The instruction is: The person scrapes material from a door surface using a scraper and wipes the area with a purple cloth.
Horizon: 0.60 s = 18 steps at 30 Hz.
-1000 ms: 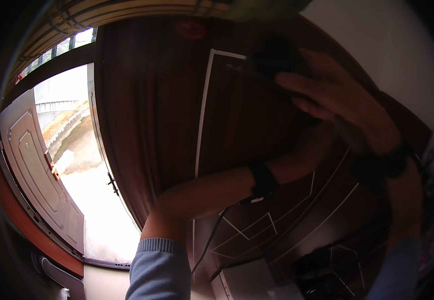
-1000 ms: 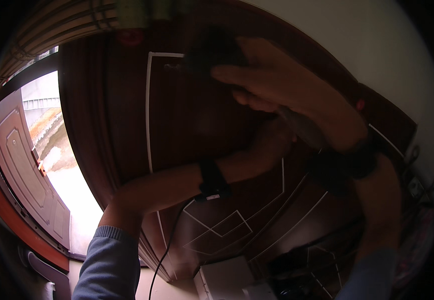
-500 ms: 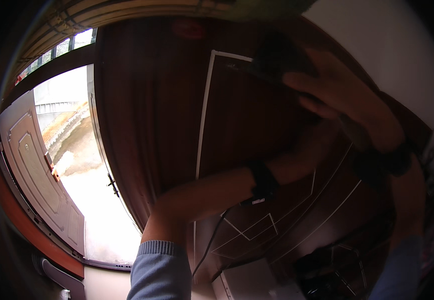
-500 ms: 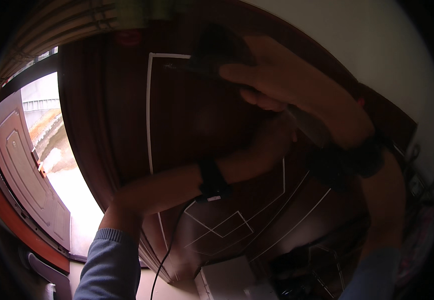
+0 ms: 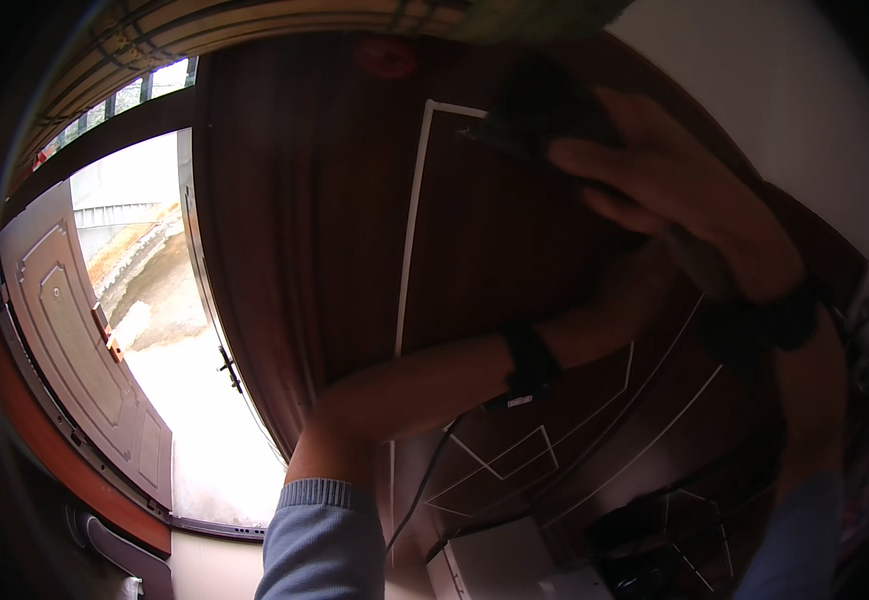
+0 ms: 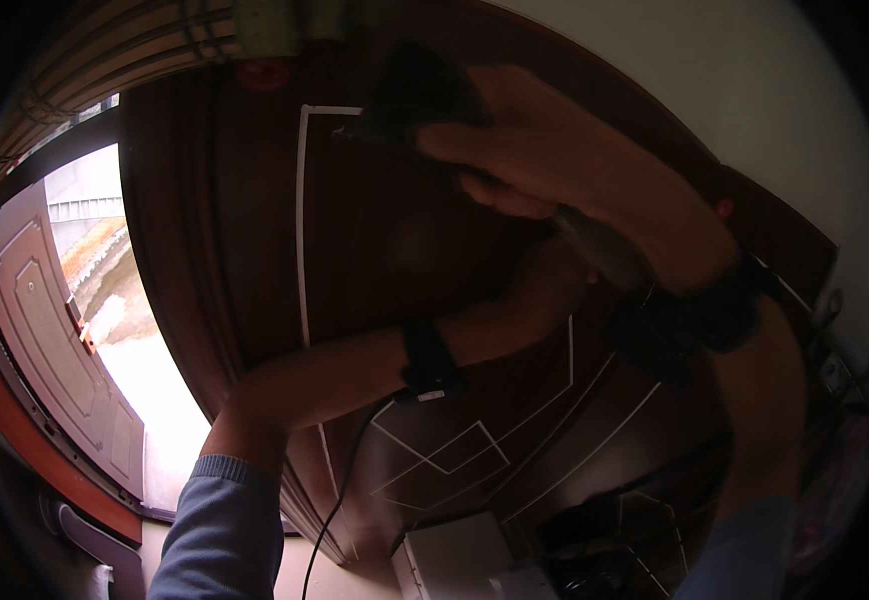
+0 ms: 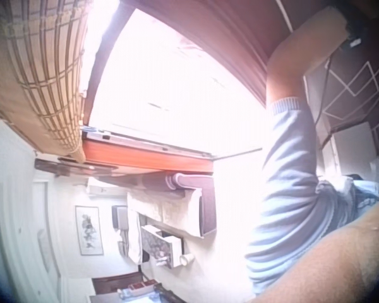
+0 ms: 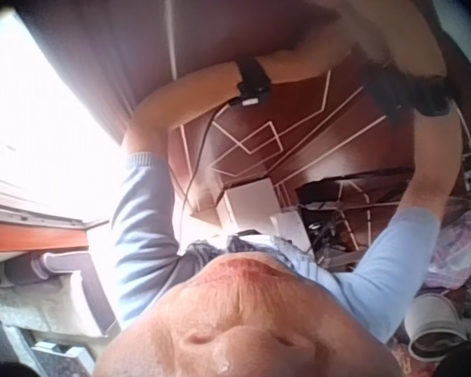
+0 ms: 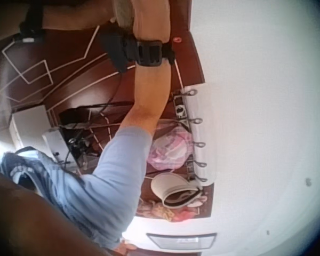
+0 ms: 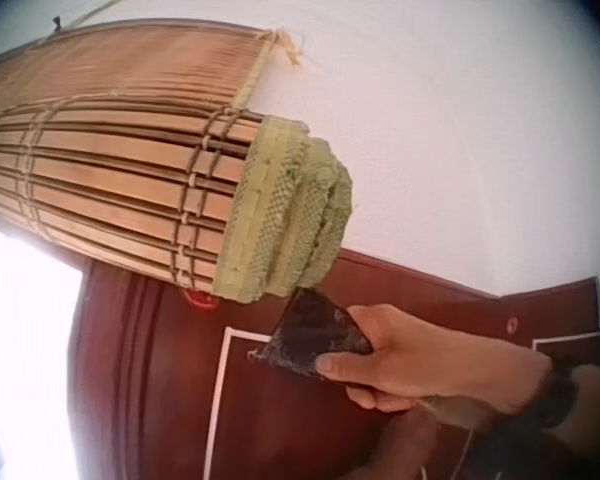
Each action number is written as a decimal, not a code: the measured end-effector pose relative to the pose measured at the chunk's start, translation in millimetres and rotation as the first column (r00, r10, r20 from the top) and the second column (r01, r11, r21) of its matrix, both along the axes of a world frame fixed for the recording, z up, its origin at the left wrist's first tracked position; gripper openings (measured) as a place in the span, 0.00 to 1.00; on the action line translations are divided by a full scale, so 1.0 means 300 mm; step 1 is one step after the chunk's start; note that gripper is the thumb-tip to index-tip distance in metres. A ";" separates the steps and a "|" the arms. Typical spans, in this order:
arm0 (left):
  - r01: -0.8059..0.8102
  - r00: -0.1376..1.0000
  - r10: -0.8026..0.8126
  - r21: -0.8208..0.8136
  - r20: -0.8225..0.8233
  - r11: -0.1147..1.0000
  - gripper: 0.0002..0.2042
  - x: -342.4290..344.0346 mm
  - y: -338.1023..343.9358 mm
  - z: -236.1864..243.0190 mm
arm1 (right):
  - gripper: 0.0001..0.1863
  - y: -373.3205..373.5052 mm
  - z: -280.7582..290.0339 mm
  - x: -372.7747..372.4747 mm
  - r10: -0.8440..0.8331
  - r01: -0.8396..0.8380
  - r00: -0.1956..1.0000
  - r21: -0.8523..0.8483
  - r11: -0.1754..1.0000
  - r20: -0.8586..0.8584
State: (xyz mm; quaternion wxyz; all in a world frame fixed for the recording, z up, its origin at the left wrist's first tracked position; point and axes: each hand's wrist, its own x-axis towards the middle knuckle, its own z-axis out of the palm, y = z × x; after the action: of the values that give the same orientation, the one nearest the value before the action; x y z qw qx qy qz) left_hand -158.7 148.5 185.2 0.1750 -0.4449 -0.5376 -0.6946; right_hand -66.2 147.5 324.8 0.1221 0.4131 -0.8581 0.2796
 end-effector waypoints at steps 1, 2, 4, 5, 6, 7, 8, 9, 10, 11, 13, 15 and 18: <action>-0.097 0.994 0.094 -0.064 -0.054 0.993 0.08 -0.039 0.002 -0.018 | 0.14 -0.011 0.003 0.006 -0.049 0.050 0.999 0.037 0.998 -0.022; -0.196 0.977 0.183 -0.123 -0.112 0.973 0.08 -0.075 0.007 -0.036 | 0.14 -0.014 0.001 0.012 -0.046 0.047 0.999 0.040 0.998 -0.024; -0.274 0.957 0.245 -0.203 -0.157 0.940 0.08 -0.070 0.022 -0.027 | 0.13 0.013 -0.005 0.025 -0.109 0.110 0.992 0.020 0.994 -0.066; -0.351 0.931 0.302 -0.280 -0.206 0.893 0.08 -0.068 0.029 -0.022 | 0.13 0.013 0.002 0.029 -0.111 0.112 0.992 0.022 0.993 -0.067; -0.349 0.932 0.298 -0.285 -0.205 0.893 0.08 -0.068 0.027 -0.025 | 0.15 0.003 0.007 0.035 -0.090 0.091 0.996 0.053 0.994 -0.017; -0.236 0.961 0.198 -0.202 -0.194 0.950 0.08 -0.070 0.022 -0.029 | 0.18 -0.002 0.012 0.037 -0.070 0.067 0.997 0.082 0.994 0.033; -0.118 0.977 0.094 -0.116 -0.190 0.986 0.08 -0.071 0.019 -0.032 | 0.18 0.004 0.012 0.022 -0.072 0.069 0.997 0.078 0.995 0.035; -0.119 0.977 0.095 -0.116 -0.189 0.986 0.08 -0.088 0.020 -0.041 | 0.18 0.002 0.010 0.002 -0.067 0.065 0.997 0.049 0.997 0.031; -0.250 0.927 0.207 -0.101 -0.313 0.963 0.08 -0.105 0.019 -0.051 | 0.19 -0.001 0.007 -0.010 -0.061 0.061 0.998 0.021 0.998 0.028; -0.375 0.847 0.311 -0.069 -0.430 0.925 0.08 -0.121 0.018 -0.062 | 0.19 0.000 0.005 -0.012 -0.058 0.058 0.998 0.023 0.998 0.029; -0.289 0.867 0.276 0.033 -0.415 0.957 0.08 -0.068 0.033 -0.040 | 0.13 0.012 0.005 0.007 -0.033 0.033 0.999 -0.006 0.999 -0.002; -0.199 0.881 0.235 0.129 -0.411 0.971 0.09 -0.021 0.027 -0.016 | 0.13 -0.007 0.003 0.008 -0.042 0.042 0.999 0.007 0.999 -0.004; 0.043 0.997 -0.041 0.034 -0.072 0.998 0.08 -0.008 0.006 -0.005 | 0.15 0.002 0.001 0.005 -0.067 0.067 0.998 0.007 0.998 -0.015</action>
State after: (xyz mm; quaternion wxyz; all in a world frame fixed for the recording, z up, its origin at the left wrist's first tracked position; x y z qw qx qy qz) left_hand -161.1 150.2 183.6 0.1874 -0.4775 -0.5092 -0.6911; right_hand -64.7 148.1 325.2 0.1362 0.3865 -0.8716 0.2691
